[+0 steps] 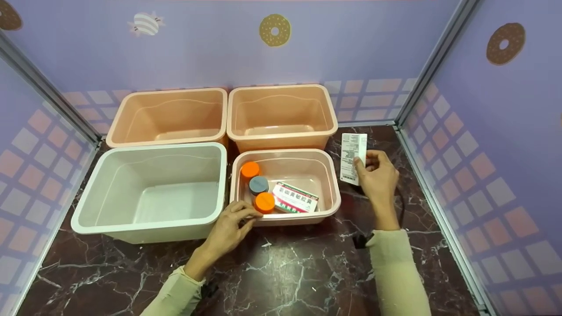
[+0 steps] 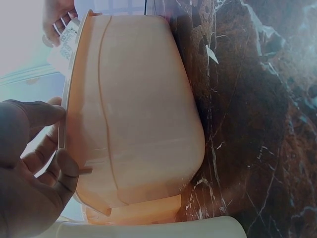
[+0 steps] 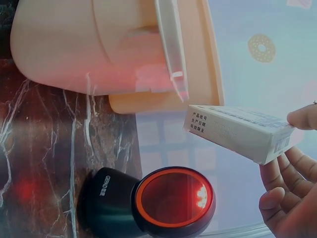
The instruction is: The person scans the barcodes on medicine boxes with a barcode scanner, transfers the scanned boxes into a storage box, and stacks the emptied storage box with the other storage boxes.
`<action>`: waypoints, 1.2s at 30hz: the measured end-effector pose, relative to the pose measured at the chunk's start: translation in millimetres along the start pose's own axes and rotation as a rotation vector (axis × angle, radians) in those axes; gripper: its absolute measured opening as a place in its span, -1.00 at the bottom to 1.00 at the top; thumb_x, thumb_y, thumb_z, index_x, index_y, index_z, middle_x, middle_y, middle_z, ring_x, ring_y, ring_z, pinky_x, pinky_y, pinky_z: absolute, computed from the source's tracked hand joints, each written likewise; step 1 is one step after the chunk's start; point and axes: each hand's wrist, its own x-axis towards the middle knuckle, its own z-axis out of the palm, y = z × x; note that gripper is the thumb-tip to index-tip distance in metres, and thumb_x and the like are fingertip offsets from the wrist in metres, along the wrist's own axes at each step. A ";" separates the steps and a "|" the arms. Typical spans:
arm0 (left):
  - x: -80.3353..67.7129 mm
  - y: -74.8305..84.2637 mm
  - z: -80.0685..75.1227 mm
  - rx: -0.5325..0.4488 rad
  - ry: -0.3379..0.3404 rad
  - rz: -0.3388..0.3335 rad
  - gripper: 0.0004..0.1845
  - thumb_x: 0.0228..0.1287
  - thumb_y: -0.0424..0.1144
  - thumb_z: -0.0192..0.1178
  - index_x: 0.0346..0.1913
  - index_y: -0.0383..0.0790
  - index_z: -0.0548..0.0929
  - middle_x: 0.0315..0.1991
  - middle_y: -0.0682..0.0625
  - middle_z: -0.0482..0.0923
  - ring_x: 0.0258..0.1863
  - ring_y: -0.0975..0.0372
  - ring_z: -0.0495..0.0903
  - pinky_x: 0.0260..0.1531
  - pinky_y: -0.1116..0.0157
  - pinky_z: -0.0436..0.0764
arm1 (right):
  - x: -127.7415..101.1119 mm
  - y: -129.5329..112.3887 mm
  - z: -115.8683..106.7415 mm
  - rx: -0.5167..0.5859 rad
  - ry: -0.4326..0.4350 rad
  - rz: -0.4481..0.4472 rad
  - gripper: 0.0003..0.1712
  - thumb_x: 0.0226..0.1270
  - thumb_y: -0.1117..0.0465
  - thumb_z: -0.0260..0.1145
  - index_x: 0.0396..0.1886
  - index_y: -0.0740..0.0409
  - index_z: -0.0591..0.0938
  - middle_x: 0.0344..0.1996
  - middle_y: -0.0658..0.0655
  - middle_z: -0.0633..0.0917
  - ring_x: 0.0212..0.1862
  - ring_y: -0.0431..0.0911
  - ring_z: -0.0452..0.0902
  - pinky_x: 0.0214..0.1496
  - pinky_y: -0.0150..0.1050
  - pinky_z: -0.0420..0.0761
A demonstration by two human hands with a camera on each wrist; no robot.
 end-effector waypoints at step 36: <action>0.6 -0.1 0.5 0.015 0.011 0.014 -0.86 0.17 -0.27 0.28 -0.21 0.00 0.72 -0.27 0.15 0.55 -0.12 0.29 0.46 -0.07 0.37 0.49 | 39.5 -50.6 31.1 0.048 -0.041 -0.162 -0.63 0.08 -0.06 0.39 -0.17 0.01 0.65 -0.41 0.00 0.66 -0.43 -0.35 0.49 -0.35 -0.54 0.41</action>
